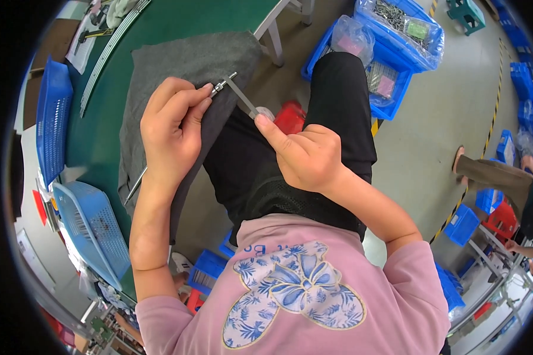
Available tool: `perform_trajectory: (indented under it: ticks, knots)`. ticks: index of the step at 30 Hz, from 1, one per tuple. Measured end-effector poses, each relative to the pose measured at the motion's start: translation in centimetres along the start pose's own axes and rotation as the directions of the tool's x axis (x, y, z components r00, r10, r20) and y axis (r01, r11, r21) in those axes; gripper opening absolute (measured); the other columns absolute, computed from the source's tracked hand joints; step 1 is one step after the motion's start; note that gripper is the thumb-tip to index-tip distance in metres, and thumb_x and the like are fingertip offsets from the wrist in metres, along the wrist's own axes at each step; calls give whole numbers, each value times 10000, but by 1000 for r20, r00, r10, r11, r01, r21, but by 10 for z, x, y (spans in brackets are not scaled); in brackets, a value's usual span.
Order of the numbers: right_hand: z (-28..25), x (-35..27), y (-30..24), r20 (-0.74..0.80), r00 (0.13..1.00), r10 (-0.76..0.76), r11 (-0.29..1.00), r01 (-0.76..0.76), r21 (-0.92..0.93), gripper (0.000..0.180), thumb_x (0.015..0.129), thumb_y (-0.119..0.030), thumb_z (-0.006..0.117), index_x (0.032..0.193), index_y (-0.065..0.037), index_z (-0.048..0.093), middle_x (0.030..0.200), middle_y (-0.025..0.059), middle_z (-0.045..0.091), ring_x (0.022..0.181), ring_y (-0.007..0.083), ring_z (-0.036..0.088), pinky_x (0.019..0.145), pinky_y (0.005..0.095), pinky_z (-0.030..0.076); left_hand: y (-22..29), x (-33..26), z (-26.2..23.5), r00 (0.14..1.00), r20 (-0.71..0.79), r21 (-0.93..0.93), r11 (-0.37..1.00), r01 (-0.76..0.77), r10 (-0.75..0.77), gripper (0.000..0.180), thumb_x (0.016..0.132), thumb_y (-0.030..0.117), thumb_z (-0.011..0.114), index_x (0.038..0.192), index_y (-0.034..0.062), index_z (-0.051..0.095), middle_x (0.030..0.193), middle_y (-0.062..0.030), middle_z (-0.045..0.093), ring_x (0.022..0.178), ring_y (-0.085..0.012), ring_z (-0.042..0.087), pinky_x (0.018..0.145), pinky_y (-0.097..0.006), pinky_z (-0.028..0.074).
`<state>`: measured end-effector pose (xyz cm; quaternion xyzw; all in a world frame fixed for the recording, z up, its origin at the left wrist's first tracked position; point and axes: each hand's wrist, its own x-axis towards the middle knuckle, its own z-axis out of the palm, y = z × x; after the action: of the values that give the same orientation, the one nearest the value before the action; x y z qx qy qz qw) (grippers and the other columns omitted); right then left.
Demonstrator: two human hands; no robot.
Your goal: Manually filing the tip of a thin metal rod at a factory workbench.
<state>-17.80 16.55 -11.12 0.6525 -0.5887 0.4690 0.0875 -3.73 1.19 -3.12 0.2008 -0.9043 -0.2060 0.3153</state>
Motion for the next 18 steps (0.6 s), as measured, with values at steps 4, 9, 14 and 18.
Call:
perform_trajectory:
  ticks: [4,9,14,18]
  knots:
    - [-5,3,-3,31,1000,5,1000,-5,-2,576,568,62,583,1136,13,661,478,-12,395,369,135,318,401,265,287,1,1,0,1000,6,-9,1000,15,-15,145,691,-45,695,811,18,644,730,-66,553,657,-249,543,585,-346,442]
    - [-3,3,-5,30,999,34,999,-35,13,589,563,58,585,1146,18,654,475,-8,382,368,143,337,401,273,297,-1,0,-1,1000,15,-23,999,24,-24,142,693,-41,697,810,20,645,734,-66,550,658,-248,543,583,-345,441]
    - [-6,5,-3,47,996,79,996,-81,29,542,634,70,594,1174,34,630,480,6,380,368,155,353,404,284,310,4,0,0,999,-5,-6,999,46,-46,135,675,-29,700,776,25,628,730,-59,543,659,-240,543,578,-341,442]
    - [-8,6,-4,13,992,122,991,-122,51,488,706,69,601,1193,44,612,484,20,377,370,169,355,407,293,315,12,-1,3,998,-29,42,998,54,-53,144,656,-30,694,746,27,598,736,-58,540,660,-236,546,576,-335,444]
